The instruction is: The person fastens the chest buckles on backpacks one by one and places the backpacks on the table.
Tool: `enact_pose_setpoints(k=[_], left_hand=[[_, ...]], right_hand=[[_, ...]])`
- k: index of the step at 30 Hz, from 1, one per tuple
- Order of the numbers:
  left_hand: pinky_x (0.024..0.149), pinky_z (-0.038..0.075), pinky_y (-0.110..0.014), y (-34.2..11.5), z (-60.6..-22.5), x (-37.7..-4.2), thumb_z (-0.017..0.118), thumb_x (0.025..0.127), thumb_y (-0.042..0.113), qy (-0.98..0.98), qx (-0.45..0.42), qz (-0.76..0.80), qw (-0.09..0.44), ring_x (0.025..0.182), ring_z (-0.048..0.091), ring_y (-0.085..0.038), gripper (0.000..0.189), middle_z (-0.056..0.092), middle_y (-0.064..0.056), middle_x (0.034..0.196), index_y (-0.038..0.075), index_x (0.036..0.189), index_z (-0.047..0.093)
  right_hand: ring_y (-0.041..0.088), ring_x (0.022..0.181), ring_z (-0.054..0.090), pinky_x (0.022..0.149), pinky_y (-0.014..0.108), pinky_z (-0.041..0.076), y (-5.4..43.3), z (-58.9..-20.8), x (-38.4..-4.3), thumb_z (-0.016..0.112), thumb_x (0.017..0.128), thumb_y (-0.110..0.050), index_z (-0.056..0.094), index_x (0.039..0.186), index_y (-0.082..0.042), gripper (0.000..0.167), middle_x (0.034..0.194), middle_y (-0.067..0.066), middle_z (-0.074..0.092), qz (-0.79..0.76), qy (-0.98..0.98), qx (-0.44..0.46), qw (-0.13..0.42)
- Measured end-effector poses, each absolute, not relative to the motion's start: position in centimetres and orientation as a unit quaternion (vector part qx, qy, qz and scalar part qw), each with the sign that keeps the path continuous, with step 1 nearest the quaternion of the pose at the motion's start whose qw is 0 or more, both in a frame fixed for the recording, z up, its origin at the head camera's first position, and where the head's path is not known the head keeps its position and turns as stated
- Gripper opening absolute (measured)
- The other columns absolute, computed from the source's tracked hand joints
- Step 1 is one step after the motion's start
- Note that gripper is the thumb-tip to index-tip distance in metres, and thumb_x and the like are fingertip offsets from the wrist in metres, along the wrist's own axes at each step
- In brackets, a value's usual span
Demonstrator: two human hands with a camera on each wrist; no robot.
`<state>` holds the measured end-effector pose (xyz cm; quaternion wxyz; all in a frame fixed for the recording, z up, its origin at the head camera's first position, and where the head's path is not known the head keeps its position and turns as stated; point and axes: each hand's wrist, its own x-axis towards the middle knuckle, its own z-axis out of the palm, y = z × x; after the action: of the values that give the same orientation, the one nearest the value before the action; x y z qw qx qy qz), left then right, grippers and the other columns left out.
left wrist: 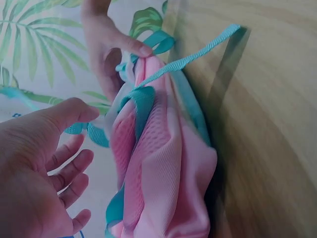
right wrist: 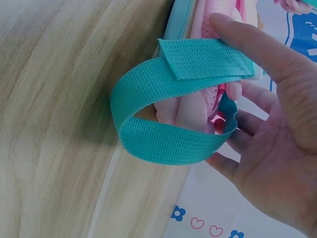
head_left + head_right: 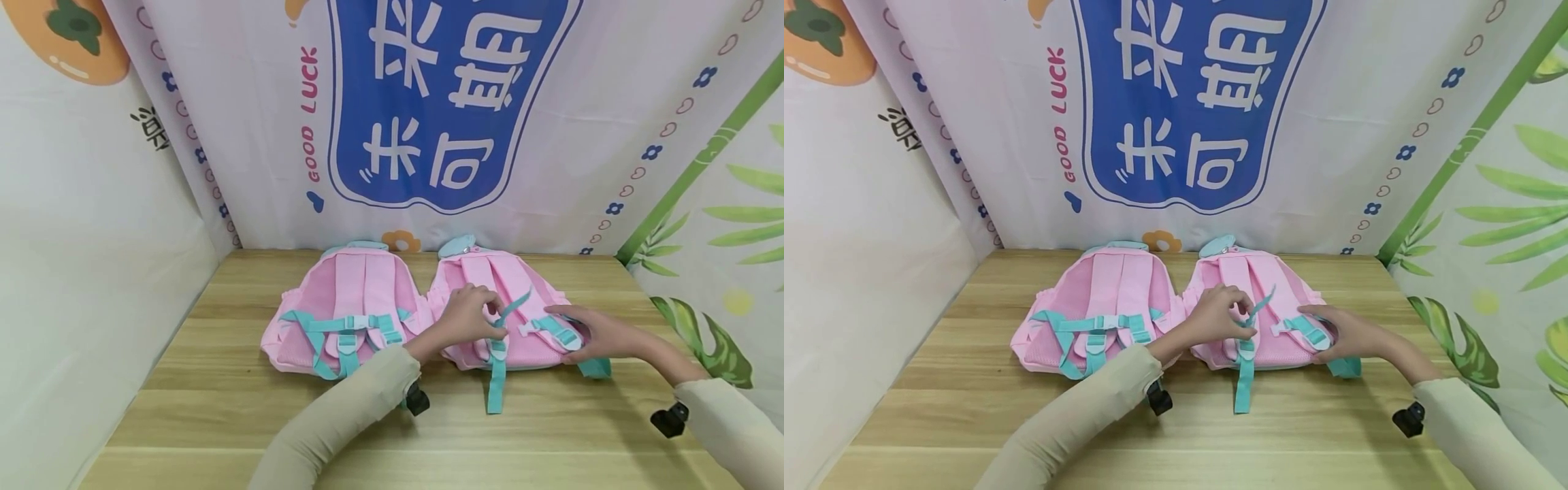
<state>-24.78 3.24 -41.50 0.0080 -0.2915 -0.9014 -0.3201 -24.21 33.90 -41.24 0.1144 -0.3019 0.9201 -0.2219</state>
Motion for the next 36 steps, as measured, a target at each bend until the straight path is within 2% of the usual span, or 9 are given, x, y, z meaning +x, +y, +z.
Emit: enact_pose_setpoints(k=[3, 8, 13, 23, 30, 36], left_hand=[[0.089, 0.037, -0.029, 2.7, -41.5, -24.9, 0.088, 0.079, 0.036, -0.9, -0.299, -0.317, 0.01, 0.091, 0.051, -0.007, 0.025, 0.068, 0.008, 0.094, 0.022, 0.09, 0.07], [0.089, 0.038, -0.029, 1.6, -41.4, -25.0, 0.089, 0.076, 0.037, -0.894, -0.32, -0.312, 0.032, 0.089, 0.051, -0.007, 0.023, 0.065, 0.012, 0.085, 0.025, 0.083, 0.071], [0.1, 0.039, -0.035, 0.7, -41.2, -25.2, 0.089, 0.077, 0.038, -0.894, -0.332, -0.3, 0.024, 0.094, 0.05, -0.008, 0.021, 0.063, 0.014, 0.086, 0.027, 0.082, 0.073], [0.109, 0.035, -0.044, 0.0, -41.2, -25.5, 0.087, 0.08, 0.037, -0.898, -0.387, -0.205, 0.041, 0.097, 0.051, -0.01, 0.02, 0.069, 0.011, 0.091, 0.027, 0.095, 0.08], [0.111, 0.034, -0.045, 0.0, -41.4, -25.5, 0.087, 0.079, 0.042, -0.905, -0.39, -0.164, 0.04, 0.098, 0.053, -0.011, 0.026, 0.071, 0.011, 0.093, 0.027, 0.1, 0.081], [0.111, 0.034, -0.044, 0.0, -41.5, -25.4, 0.085, 0.081, 0.046, -0.912, -0.383, -0.145, 0.033, 0.101, 0.054, -0.01, 0.03, 0.072, 0.012, 0.097, 0.029, 0.105, 0.082]], right_hand=[[0.054, 0.135, 0.043, 0.103, 0.073, 0.039, 33.9, -41.2, -24.1, 0.089, 0.077, -0.038, 0.044, 0.149, -0.002, 0.093, 0.15, 0.03, 0.046, -0.228, 0.919, -0.297, 0.123], [0.055, 0.136, 0.041, 0.103, 0.075, 0.037, 33.8, -41.2, -24.0, 0.089, 0.076, -0.039, 0.044, 0.15, -0.003, 0.094, 0.151, 0.03, 0.045, -0.232, 0.921, -0.289, 0.124], [0.057, 0.138, 0.038, 0.104, 0.076, 0.035, 33.7, -41.2, -24.0, 0.09, 0.076, -0.038, 0.043, 0.15, -0.002, 0.095, 0.152, 0.031, 0.043, -0.234, 0.92, -0.286, 0.125], [0.057, 0.137, 0.039, 0.103, 0.076, 0.036, 33.7, -41.1, -24.0, 0.09, 0.075, -0.038, 0.044, 0.149, -0.002, 0.094, 0.151, 0.031, 0.044, -0.232, 0.921, -0.287, 0.122], [0.06, 0.141, 0.031, 0.105, 0.079, 0.031, 33.4, -41.1, -24.1, 0.089, 0.075, -0.039, 0.045, 0.149, -0.004, 0.093, 0.154, 0.03, 0.041, -0.233, 0.924, -0.281, 0.118], [0.06, 0.143, 0.028, 0.106, 0.079, 0.028, 33.0, -41.3, -23.9, 0.088, 0.077, -0.039, 0.054, 0.145, -0.008, 0.082, 0.156, 0.028, 0.04, -0.243, 0.926, -0.275, 0.086]])
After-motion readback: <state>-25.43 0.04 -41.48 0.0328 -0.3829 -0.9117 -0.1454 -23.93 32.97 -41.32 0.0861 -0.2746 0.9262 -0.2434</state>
